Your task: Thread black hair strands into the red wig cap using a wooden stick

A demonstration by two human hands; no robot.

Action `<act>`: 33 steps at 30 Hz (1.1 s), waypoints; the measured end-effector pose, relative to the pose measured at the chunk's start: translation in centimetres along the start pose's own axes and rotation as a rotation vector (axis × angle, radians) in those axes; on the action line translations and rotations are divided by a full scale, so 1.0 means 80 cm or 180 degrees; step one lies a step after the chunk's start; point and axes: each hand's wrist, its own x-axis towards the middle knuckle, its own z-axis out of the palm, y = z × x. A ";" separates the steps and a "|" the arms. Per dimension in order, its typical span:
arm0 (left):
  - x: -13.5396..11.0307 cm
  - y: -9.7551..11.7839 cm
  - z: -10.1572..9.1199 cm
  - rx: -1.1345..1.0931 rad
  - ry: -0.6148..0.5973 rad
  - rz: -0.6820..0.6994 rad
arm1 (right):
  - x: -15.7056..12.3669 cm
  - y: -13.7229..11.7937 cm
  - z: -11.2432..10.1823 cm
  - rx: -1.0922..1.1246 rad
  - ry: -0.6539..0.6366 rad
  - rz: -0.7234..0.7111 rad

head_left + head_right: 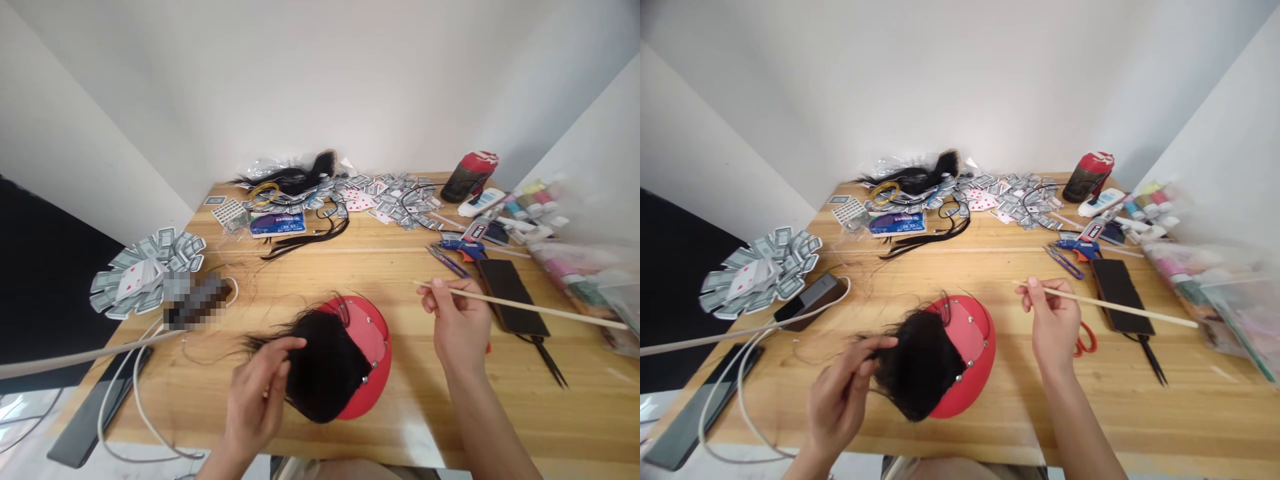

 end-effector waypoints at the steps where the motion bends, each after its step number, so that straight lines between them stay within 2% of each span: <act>1: 0.001 0.004 0.006 0.0026 -0.0157 0.0289 | -0.011 -0.004 0.001 -0.0047 -0.0191 0.0012; 3: 0.005 0.011 0.019 0.0111 -0.0425 0.0710 | -0.037 -0.010 0.005 -0.0161 -0.0707 0.0052; 5: 0.010 0.016 0.033 0.0308 -0.0583 0.0950 | -0.061 -0.013 0.012 -0.0282 -0.1152 -0.0003; 9: 0.016 0.016 0.052 0.0718 -0.0660 0.1099 | -0.082 -0.010 0.025 -0.0604 -0.1535 -0.0314; 20: 0.013 0.014 0.060 0.0856 -0.0548 0.1081 | -0.080 -0.008 0.041 -0.0883 -0.1522 -0.0789; 33: 0.010 0.012 0.060 0.0988 -0.0578 0.1112 | -0.080 -0.010 0.042 -0.0991 -0.1506 -0.0930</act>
